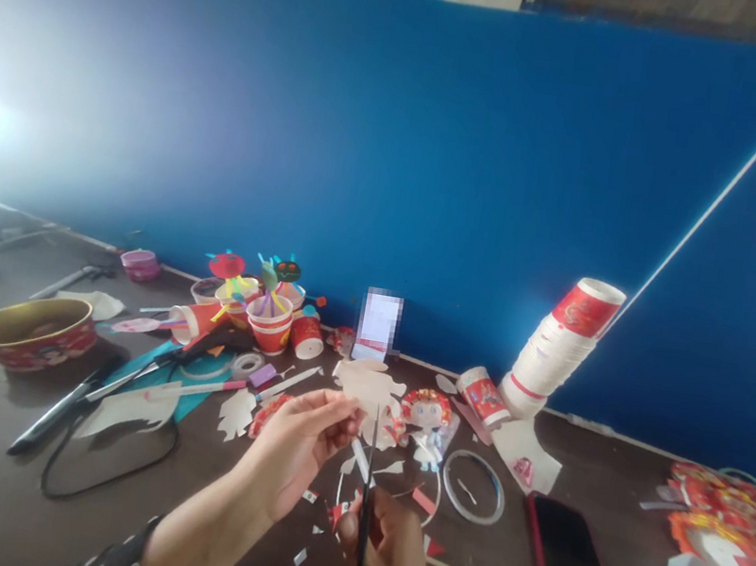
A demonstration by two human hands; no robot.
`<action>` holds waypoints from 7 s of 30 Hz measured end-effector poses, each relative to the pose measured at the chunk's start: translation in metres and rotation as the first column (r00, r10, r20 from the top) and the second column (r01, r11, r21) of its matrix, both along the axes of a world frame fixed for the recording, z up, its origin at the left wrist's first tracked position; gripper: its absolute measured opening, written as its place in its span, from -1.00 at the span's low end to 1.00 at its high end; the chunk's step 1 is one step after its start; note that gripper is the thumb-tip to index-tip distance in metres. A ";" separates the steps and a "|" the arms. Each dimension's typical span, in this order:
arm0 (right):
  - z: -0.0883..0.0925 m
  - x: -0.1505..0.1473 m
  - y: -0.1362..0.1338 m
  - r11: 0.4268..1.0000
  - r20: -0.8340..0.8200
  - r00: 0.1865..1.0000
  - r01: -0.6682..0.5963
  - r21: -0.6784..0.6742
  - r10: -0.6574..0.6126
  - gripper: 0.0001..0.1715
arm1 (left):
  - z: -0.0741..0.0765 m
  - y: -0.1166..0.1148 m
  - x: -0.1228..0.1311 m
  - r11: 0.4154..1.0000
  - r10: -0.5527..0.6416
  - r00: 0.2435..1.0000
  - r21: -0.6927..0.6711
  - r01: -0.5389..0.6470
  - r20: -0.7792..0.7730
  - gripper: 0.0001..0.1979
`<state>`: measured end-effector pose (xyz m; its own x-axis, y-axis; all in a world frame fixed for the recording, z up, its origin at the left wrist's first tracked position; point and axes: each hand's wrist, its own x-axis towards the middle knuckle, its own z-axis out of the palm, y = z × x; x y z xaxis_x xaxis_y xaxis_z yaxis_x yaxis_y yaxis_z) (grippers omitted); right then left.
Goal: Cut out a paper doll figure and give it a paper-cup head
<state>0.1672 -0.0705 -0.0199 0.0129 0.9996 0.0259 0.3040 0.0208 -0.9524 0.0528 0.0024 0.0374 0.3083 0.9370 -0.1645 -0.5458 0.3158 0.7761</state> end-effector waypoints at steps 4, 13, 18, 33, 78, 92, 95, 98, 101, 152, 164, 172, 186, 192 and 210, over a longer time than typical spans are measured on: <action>0.000 0.000 -0.001 1.000 -0.116 0.993 -0.004 -0.008 0.003 -0.53 | -0.004 -0.007 0.006 1.000 -0.016 1.000 -0.027 0.016 -0.015 -0.83; -0.002 0.001 -0.001 0.996 -0.170 0.985 -0.021 0.089 0.036 -0.43 | -0.004 -0.015 0.010 0.995 -0.049 0.999 -0.082 0.050 0.020 -0.84; -0.003 0.001 -0.002 0.995 -0.193 0.979 -0.039 0.091 0.057 -0.38 | -0.004 -0.016 0.011 0.995 -0.045 0.997 -0.082 0.051 0.067 -0.85; -0.002 0.001 -0.002 0.997 -0.226 0.974 0.001 0.082 0.017 -0.46 | -0.004 -0.018 0.012 0.994 -0.046 0.995 -0.097 0.055 0.092 -0.82; 0.007 0.009 -0.003 0.999 -0.144 0.989 -0.031 -0.039 0.025 -0.43 | 0.008 0.006 -0.008 0.992 -0.060 0.979 0.096 0.079 -0.193 -0.84; 0.012 0.011 0.001 0.995 0.026 0.995 -0.098 -0.019 0.098 -0.38 | 0.020 0.013 -0.021 0.977 -0.110 0.941 0.137 0.161 -0.320 -0.89; 0.006 0.013 0.003 0.989 0.039 0.990 -0.134 -0.066 0.137 -0.39 | 0.019 0.014 -0.022 0.974 -0.113 0.933 0.149 0.172 -0.341 -0.88; 0.001 0.014 0.005 0.984 0.047 0.987 -0.149 -0.100 0.155 -0.43 | 0.020 0.016 -0.023 0.971 -0.129 0.924 0.144 0.191 -0.359 -0.88; 0.002 0.013 0.005 0.983 0.051 0.987 -0.149 -0.110 0.155 -0.49 | 0.020 0.017 -0.024 0.968 -0.146 0.918 0.139 0.209 -0.368 -0.88; 0.013 0.015 -0.004 0.993 -0.211 0.977 -0.059 -0.099 0.037 -0.33 | 0.014 0.015 -0.021 0.957 -0.263 0.938 0.064 0.283 -0.226 -0.84; 0.022 0.015 -0.007 0.993 -0.164 0.986 -0.042 -0.111 0.024 -0.32 | 0.019 0.016 -0.024 0.947 -0.208 0.917 0.163 0.276 -0.342 -0.85; 0.015 0.014 -0.007 0.993 -0.207 0.978 0.012 -0.118 -0.037 -0.34 | 0.014 0.010 -0.017 0.966 -0.221 0.938 0.070 0.248 -0.267 -0.88; 0.013 0.011 -0.008 0.999 -0.222 0.975 0.020 -0.030 -0.026 -0.37 | 0.013 -0.001 -0.010 0.976 -0.209 0.961 0.026 0.218 -0.182 -0.86; 0.016 0.008 -0.008 0.999 -0.191 0.981 0.030 -0.030 -0.035 -0.36 | 0.016 0.005 -0.014 0.970 -0.189 0.963 0.114 0.214 -0.193 -0.79; 0.005 0.008 -0.009 0.986 -0.390 0.912 0.081 -0.143 -0.131 -0.38 | 0.002 0.002 -0.004 0.976 -0.141 0.950 0.121 0.180 -0.278 -0.81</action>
<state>0.1752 -0.0790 -0.0147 0.1031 0.9868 -0.1247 -0.1052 -0.1138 -0.9879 0.0484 0.0041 0.0395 0.4199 0.8983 -0.1294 -0.2646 0.2575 0.9293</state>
